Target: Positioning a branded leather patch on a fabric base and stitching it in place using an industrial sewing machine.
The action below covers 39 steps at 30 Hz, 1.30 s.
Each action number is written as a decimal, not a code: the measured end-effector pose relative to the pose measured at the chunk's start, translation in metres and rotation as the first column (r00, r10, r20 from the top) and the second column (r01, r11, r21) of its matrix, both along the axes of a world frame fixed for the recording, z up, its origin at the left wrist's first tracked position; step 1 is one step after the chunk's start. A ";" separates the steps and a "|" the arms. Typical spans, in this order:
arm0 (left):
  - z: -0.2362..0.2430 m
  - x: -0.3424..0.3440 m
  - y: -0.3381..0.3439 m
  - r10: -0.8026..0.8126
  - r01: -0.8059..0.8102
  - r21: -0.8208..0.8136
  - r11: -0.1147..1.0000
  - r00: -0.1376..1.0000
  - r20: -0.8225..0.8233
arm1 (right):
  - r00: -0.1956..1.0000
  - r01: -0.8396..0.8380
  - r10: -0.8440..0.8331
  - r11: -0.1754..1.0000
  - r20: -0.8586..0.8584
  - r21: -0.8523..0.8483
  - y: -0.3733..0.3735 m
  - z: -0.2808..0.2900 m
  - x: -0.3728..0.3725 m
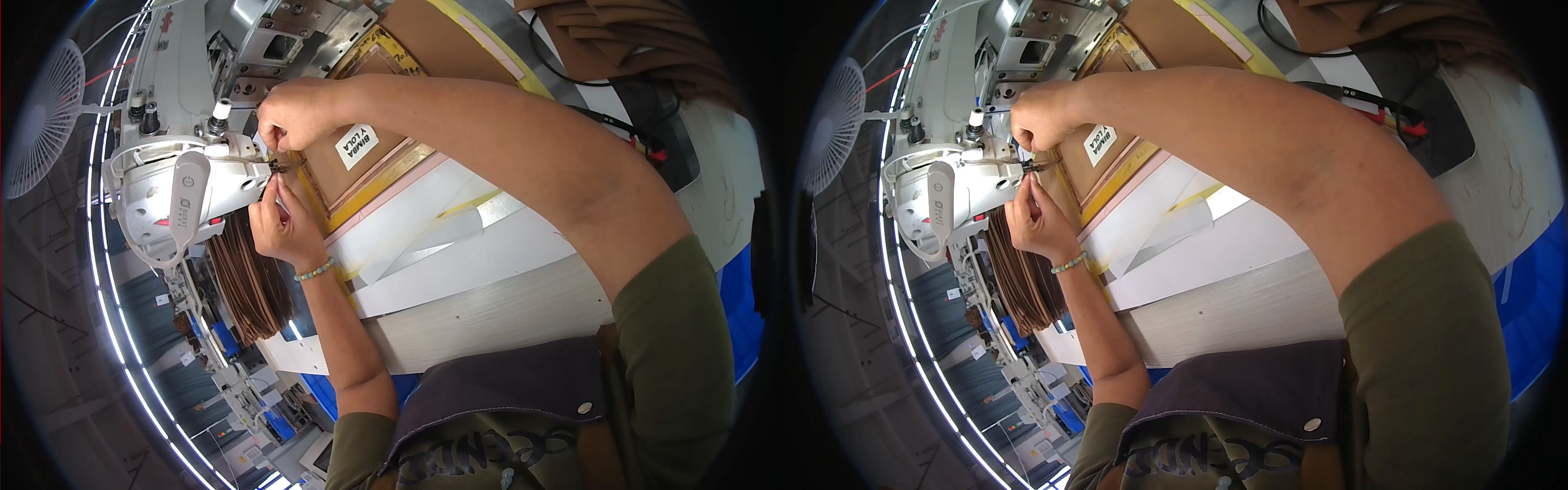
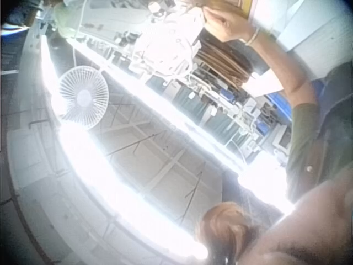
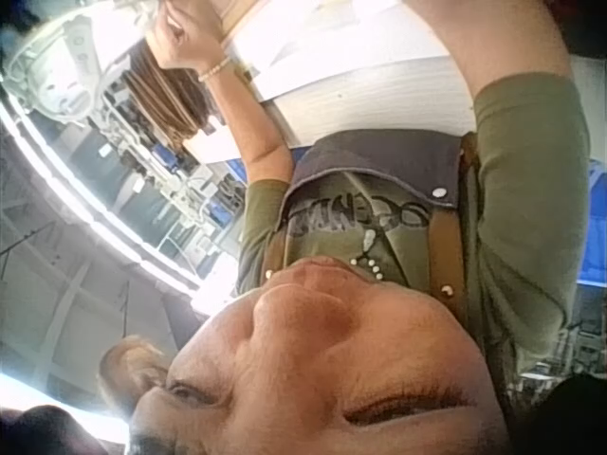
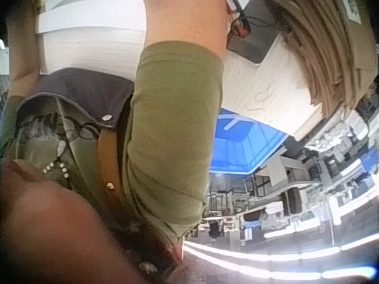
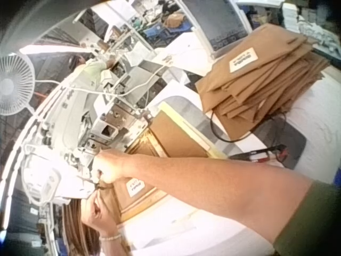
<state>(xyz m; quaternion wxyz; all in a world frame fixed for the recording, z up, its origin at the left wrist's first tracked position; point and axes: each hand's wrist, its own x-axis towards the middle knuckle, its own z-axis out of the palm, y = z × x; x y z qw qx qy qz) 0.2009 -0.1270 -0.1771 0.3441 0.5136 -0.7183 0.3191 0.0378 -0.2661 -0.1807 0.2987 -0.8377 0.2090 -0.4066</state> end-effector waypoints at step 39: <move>0.006 0.003 -0.001 0.032 -0.033 0.002 0.999 0.984 0.178 | 0.993 -0.094 0.094 0.996 -0.064 0.004 0.000 -0.008 -0.005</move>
